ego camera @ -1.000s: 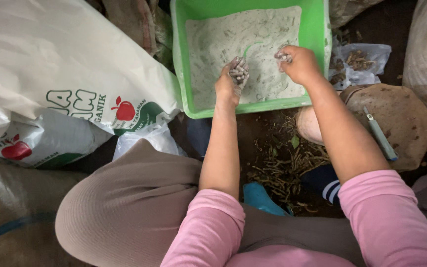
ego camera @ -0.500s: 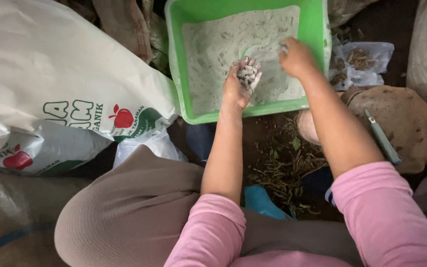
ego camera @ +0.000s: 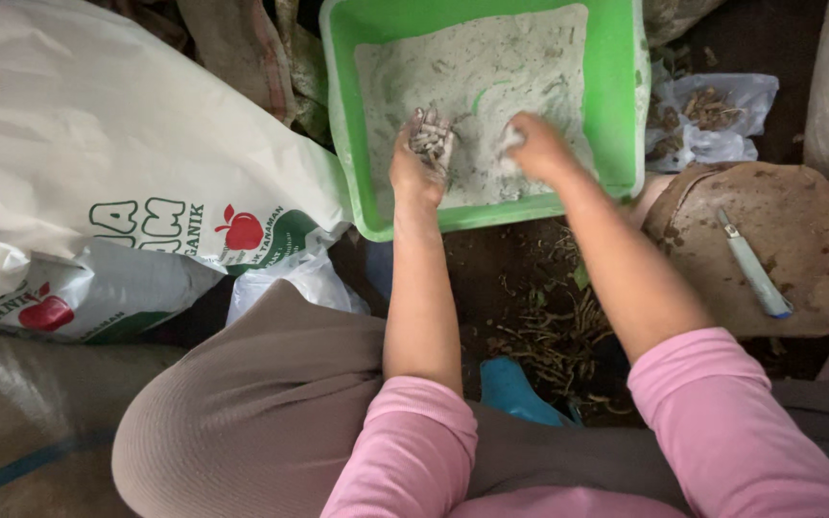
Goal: The person uses a small knife to cut and peel root vegetables on a wooden board, then mixes the cut pieces with a white powder in a green tray. The person transfers the coated pieces into a blue basket.
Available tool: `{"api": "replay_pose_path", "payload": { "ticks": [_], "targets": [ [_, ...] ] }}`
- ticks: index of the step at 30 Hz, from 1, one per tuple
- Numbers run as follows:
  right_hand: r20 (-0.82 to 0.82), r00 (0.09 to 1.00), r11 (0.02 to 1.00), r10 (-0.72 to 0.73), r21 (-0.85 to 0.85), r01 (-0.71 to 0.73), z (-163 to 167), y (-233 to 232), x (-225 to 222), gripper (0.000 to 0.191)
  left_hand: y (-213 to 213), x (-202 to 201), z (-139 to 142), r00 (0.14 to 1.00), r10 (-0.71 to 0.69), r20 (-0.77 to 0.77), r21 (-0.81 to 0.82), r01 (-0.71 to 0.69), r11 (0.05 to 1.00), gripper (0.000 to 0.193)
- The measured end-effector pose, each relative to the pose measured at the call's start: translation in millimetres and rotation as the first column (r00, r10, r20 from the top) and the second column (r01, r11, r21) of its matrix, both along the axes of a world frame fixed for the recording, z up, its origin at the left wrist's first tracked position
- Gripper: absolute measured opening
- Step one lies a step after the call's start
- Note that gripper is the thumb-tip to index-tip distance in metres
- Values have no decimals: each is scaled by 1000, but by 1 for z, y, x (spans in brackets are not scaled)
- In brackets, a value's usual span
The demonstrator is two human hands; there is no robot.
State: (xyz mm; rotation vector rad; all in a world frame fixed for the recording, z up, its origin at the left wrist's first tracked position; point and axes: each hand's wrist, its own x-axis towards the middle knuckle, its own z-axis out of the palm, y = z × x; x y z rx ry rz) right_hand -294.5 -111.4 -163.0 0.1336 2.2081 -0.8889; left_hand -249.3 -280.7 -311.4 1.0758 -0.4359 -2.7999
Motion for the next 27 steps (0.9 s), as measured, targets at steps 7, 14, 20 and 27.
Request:
{"api": "replay_pose_path", "payload": {
  "ticks": [7,14,20,27],
  "targets": [
    [7,992,982,-126,-142,125,8,39,-19,68,14,1,7,996,-31,87,24,29,999,35],
    [-70,980,930,-188,-334,155,1,46,-18,55,27,0,15,993,-104,63,-13,105,994,33],
    [-300,954,999,18,-36,-31,13,44,-14,43,33,1,12,987,-153,38,-81,156,984,37],
    [-225,973,973,-59,-232,5,5,39,-24,31,37,-2,6,981,-185,60,-99,190,977,37]
  ]
}}
